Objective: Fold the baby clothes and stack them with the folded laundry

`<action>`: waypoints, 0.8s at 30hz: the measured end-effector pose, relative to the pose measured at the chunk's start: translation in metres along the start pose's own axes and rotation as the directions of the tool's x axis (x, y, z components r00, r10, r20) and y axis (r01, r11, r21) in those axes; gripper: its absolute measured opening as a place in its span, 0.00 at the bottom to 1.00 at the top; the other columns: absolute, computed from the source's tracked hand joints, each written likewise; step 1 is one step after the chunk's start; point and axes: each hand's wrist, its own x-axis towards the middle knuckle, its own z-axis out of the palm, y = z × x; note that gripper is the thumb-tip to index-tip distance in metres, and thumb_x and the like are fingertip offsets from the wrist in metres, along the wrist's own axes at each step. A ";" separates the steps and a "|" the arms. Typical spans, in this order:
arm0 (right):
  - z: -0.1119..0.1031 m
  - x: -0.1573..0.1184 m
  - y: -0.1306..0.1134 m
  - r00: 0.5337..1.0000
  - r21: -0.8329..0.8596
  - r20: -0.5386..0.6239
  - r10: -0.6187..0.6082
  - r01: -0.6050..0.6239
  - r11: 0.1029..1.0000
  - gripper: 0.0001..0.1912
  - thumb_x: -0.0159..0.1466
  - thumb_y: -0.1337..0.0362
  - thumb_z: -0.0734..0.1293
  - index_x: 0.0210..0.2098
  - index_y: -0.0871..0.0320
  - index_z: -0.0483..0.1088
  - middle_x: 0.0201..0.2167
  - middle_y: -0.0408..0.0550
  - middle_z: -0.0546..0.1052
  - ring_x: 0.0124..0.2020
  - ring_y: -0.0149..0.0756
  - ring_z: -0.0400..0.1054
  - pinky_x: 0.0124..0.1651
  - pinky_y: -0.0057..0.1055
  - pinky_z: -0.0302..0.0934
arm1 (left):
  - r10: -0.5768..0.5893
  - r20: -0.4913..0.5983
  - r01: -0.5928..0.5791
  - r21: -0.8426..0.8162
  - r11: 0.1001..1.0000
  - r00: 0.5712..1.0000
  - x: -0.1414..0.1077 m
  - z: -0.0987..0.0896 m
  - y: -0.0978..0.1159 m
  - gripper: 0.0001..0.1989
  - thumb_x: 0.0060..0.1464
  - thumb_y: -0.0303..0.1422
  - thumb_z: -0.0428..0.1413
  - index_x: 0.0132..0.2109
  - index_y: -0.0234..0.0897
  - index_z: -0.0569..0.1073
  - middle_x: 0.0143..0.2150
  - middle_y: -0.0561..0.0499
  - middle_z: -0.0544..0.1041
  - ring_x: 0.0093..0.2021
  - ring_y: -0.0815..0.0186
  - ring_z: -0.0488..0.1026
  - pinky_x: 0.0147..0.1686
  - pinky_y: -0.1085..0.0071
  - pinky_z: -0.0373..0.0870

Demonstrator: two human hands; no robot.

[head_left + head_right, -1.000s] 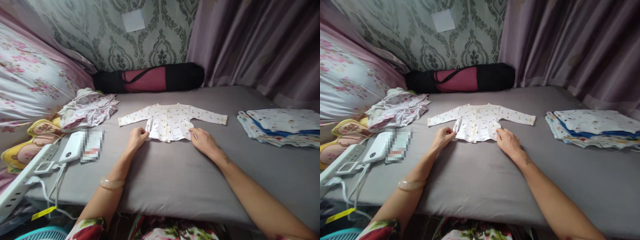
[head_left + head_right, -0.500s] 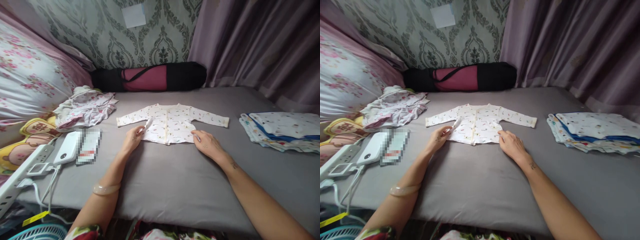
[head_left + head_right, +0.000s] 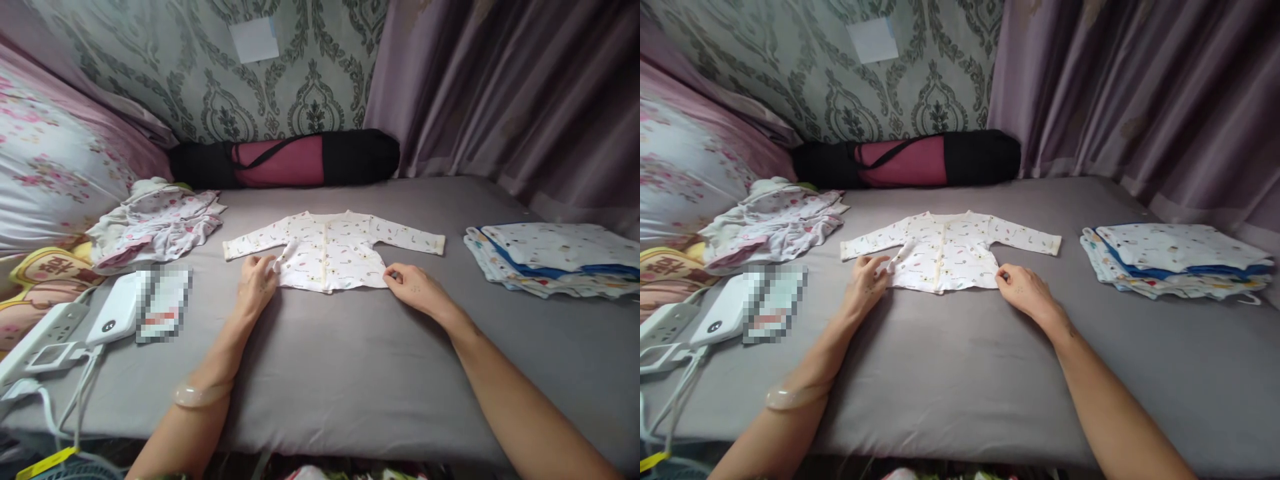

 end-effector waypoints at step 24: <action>0.040 0.000 -0.038 0.846 -0.114 0.213 -0.489 0.519 0.847 0.28 0.72 0.49 0.47 0.69 0.46 0.49 0.72 0.48 0.46 0.72 0.47 0.34 0.69 0.55 0.33 | 0.333 0.378 -0.394 0.096 0.914 0.864 -0.005 0.019 0.022 0.28 0.66 0.47 0.39 0.67 0.41 0.58 0.71 0.46 0.53 0.72 0.58 0.46 0.69 0.55 0.40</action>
